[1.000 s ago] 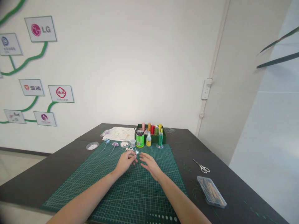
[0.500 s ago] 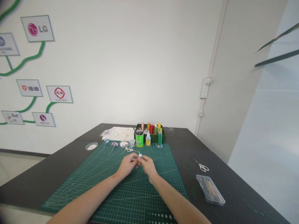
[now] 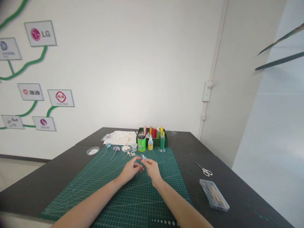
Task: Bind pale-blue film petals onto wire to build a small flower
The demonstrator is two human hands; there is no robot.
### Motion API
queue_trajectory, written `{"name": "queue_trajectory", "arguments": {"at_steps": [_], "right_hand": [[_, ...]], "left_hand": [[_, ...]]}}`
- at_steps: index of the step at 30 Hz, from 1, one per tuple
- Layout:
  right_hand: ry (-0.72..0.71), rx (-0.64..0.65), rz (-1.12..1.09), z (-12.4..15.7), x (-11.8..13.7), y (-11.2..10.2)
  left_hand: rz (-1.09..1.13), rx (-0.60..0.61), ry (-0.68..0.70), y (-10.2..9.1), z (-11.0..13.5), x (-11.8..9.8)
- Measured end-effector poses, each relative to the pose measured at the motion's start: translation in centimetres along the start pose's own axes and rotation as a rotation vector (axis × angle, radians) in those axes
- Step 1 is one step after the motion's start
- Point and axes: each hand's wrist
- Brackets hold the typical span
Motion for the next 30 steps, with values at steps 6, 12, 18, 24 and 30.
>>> {"name": "queue_trajectory", "arguments": {"at_steps": [6, 12, 18, 24, 30], "right_hand": [[-0.031, 0.021, -0.020, -0.5, 0.1, -0.8], [-0.046, 0.059, -0.087, -0.6, 0.0, -1.0], [-0.075, 0.111, -0.108, -0.6, 0.2, -1.1], [-0.082, 0.163, -0.144, -0.4, 0.5, -0.9], [-0.090, 0.191, -0.151, -0.4, 0.6, -1.0]], "left_hand": [[0.115, 0.112, 0.000, 0.1, -0.5, 1.3], [0.199, 0.143, 0.013, -0.1, -0.8, 1.4], [0.366, 0.112, -0.095, 0.1, -0.5, 0.2], [0.556, 0.098, -0.149, 0.2, 0.2, -0.7], [0.581, 0.107, -0.134, 0.0, 0.1, -0.5]]}}
Point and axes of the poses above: each hand's wrist, its own z-axis away from the middle knuckle, its own y-axis out of the palm, x = y × z, and after that the axes turned 10 degrees about x, right-handed
